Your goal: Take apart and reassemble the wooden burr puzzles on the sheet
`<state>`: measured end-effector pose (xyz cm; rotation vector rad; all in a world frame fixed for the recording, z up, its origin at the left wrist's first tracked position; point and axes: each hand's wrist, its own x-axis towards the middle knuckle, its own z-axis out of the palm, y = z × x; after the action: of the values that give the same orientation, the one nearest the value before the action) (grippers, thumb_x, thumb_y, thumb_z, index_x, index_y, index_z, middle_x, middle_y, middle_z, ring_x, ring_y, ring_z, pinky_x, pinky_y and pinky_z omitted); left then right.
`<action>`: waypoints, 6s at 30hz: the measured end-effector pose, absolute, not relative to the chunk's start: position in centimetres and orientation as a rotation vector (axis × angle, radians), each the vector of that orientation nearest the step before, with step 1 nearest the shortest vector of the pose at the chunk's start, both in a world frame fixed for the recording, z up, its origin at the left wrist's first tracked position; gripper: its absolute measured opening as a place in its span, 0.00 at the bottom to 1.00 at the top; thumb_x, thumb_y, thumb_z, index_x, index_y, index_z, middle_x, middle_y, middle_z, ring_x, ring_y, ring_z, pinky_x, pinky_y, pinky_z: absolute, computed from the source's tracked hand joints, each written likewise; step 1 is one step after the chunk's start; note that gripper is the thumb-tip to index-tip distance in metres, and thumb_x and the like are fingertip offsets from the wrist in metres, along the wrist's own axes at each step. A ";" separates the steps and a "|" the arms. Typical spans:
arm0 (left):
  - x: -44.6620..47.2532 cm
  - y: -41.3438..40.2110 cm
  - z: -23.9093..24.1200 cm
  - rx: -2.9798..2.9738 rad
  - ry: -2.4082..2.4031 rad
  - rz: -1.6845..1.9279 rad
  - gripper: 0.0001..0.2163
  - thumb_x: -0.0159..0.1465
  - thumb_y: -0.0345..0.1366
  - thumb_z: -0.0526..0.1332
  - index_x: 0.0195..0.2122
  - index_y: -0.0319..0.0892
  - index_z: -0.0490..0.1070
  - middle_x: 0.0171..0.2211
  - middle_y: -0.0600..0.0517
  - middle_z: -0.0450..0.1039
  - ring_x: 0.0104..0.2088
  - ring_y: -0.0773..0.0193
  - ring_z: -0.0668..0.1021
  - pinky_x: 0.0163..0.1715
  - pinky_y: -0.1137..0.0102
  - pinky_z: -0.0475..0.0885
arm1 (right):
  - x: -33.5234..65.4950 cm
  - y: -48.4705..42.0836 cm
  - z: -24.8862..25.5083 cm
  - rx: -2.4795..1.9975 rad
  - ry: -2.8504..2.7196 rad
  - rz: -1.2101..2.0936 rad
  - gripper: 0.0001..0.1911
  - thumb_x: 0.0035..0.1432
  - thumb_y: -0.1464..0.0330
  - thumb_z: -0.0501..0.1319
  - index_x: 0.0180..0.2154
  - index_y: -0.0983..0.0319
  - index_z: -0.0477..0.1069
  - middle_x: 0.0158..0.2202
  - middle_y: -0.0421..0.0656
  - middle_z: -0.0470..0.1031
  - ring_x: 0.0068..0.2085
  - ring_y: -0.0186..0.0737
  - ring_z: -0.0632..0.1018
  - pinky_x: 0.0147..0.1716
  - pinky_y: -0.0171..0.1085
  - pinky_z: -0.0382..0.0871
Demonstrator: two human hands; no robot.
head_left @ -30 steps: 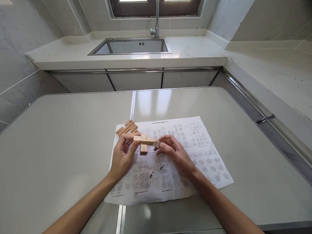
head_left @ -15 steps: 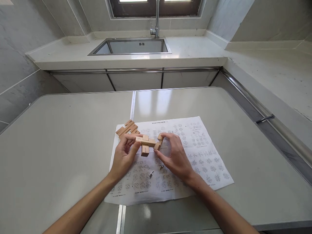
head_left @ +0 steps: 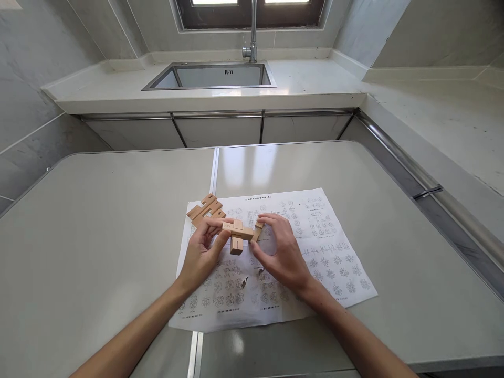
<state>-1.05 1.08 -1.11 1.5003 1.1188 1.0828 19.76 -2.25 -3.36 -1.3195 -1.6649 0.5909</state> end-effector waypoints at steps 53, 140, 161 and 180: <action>-0.9 0.8 -1.9 2.121 1.182 0.929 0.28 0.64 0.46 0.74 0.61 0.50 0.66 0.48 0.48 0.76 0.44 0.55 0.79 0.49 0.59 0.76 | 21.3 -1.6 -1.3 -1.269 -0.777 1.189 0.16 0.63 0.54 0.69 0.38 0.58 0.71 0.30 0.38 0.75 0.30 0.36 0.72 0.28 0.34 0.65; -0.4 0.6 -1.6 2.365 1.039 0.687 0.27 0.63 0.40 0.72 0.62 0.51 0.68 0.54 0.47 0.80 0.49 0.51 0.80 0.49 0.55 0.77 | 20.0 -2.2 -3.3 -1.492 -1.801 0.653 0.14 0.76 0.65 0.51 0.50 0.57 0.75 0.40 0.43 0.85 0.37 0.44 0.84 0.34 0.38 0.72; -3.7 2.9 0.3 2.640 0.833 0.444 0.29 0.69 0.34 0.64 0.70 0.53 0.60 0.68 0.46 0.68 0.64 0.45 0.73 0.63 0.48 0.70 | 19.9 -2.3 -3.5 -1.400 -1.839 0.749 0.15 0.73 0.66 0.56 0.58 0.58 0.71 0.41 0.42 0.85 0.29 0.39 0.80 0.32 0.37 0.70; -3.0 3.1 -1.0 2.718 1.019 0.784 0.25 0.69 0.33 0.64 0.67 0.43 0.62 0.62 0.40 0.72 0.62 0.44 0.73 0.63 0.47 0.69 | 20.0 -2.3 -3.5 -1.224 -1.852 0.927 0.19 0.70 0.72 0.58 0.60 0.55 0.67 0.46 0.43 0.84 0.27 0.35 0.76 0.34 0.38 0.73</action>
<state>-2.97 3.09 -1.02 2.7180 1.0186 0.7835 19.96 -2.30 -3.49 -1.2236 -1.8521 0.9266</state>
